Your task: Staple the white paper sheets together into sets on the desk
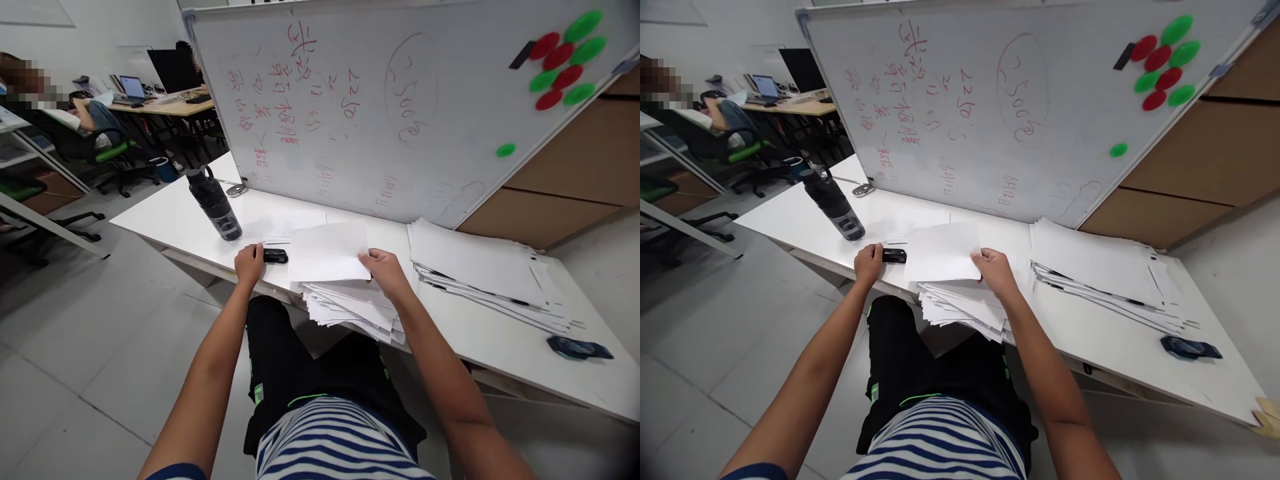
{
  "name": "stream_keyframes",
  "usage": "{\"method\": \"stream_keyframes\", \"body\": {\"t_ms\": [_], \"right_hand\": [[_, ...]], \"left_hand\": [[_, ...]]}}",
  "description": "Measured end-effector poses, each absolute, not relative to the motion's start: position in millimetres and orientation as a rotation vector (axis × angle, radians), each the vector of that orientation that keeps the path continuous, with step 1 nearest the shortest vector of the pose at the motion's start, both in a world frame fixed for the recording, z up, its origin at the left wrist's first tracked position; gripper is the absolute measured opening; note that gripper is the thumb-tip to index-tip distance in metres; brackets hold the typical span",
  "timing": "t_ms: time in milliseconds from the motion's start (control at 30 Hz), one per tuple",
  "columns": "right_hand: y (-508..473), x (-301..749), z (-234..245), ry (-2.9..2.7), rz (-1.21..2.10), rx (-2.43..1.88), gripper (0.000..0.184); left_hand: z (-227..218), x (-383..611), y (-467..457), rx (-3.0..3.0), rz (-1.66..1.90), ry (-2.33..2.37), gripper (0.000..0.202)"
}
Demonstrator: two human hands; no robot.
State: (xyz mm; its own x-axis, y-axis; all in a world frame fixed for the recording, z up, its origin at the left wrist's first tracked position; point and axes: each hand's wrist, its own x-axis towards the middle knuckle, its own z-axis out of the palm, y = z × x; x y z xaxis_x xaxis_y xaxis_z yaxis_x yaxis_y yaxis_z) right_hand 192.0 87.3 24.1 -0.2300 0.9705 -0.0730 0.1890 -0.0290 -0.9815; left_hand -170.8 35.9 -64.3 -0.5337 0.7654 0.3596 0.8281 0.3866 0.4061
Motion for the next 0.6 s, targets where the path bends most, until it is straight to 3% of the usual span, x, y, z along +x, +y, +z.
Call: {"method": "stream_keyframes", "body": {"t_ms": [167,333,467,600], "right_hand": [[84,223,19,-1.459,1.106,-1.479,0.067],[83,260,3,-1.862,0.675,-1.844,0.08],[89,288,-13,-1.828,0.463,-1.997,0.079],[99,311,-44,-1.788,0.484,-1.919,0.064]], "left_hand": [[-65,-171,36,-1.446,-0.865,-2.521,0.048],[-65,-172,36,-1.429,-0.918,-2.516,0.047],[-65,-172,36,-1.417,-0.985,-2.536,0.046],[-64,-176,35,-1.429,-1.126,-2.575,0.042]]}}
